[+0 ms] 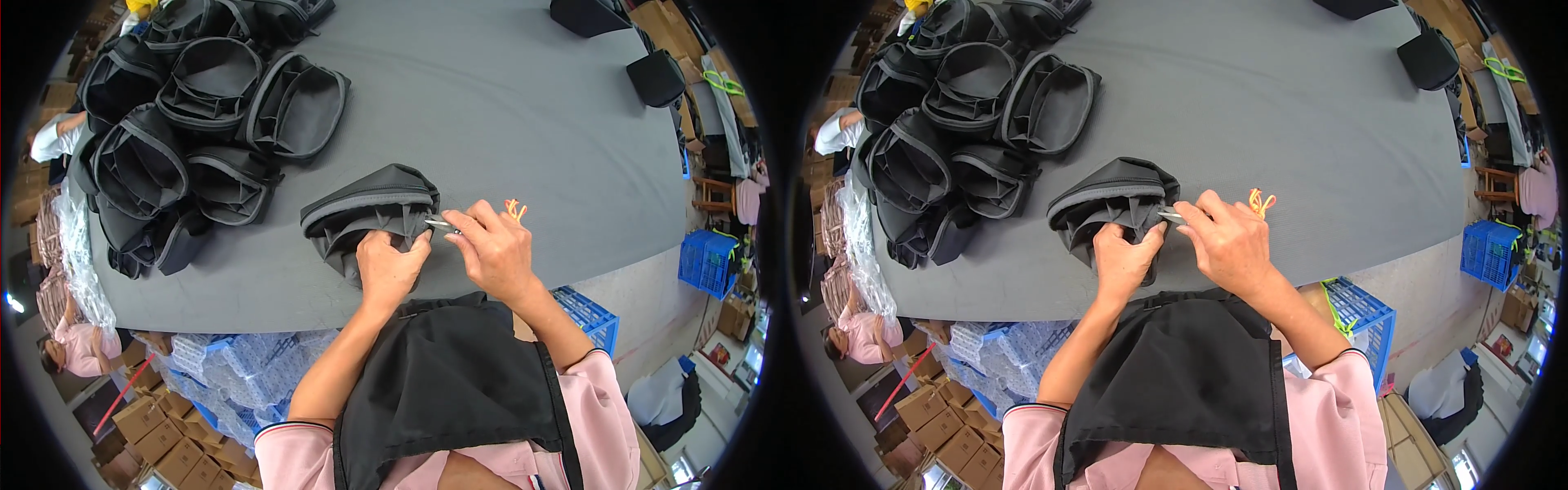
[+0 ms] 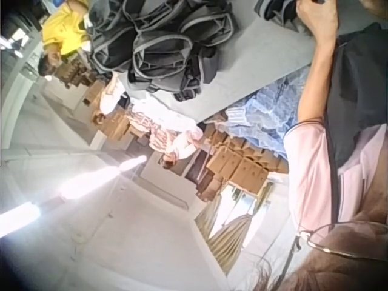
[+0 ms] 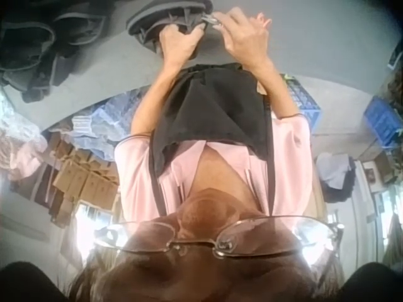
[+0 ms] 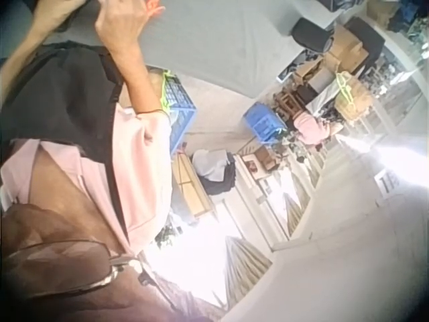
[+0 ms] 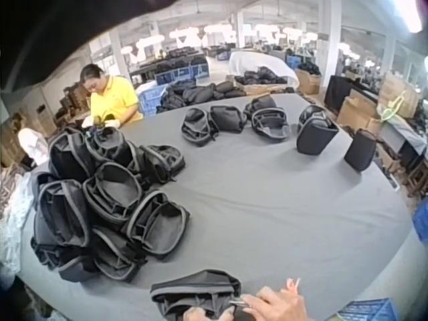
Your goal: Trimming threads and excess material from black fabric components using snips.
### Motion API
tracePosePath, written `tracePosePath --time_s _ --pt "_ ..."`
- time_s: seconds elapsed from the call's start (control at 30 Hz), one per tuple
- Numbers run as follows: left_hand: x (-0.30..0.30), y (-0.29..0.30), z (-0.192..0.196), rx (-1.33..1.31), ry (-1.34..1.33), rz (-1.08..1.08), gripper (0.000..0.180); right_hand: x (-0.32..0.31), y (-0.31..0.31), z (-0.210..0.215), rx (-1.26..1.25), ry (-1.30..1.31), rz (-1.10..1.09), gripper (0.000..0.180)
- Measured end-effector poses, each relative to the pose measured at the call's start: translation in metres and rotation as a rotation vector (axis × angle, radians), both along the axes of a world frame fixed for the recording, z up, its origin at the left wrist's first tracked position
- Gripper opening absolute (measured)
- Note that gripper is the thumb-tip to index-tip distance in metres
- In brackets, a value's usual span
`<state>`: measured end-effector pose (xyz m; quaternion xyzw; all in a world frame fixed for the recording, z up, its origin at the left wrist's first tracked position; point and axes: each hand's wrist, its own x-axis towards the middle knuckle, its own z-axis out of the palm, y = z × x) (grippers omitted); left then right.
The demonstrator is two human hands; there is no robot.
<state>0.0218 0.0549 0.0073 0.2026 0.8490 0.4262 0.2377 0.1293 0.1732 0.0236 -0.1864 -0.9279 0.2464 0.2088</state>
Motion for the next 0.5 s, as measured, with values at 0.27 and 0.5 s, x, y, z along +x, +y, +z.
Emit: tracePosePath --time_s 0.27,0.5 --pt "0.0000 0.0006 -0.0018 -0.006 -0.018 -0.012 0.023 0.0003 0.0009 0.0011 0.040 -0.010 0.029 0.028" --pt "-0.0019 0.0018 -0.0001 0.016 -0.045 0.005 0.022 0.0031 -0.0054 -0.0082 -0.483 0.137 -0.142 0.017"
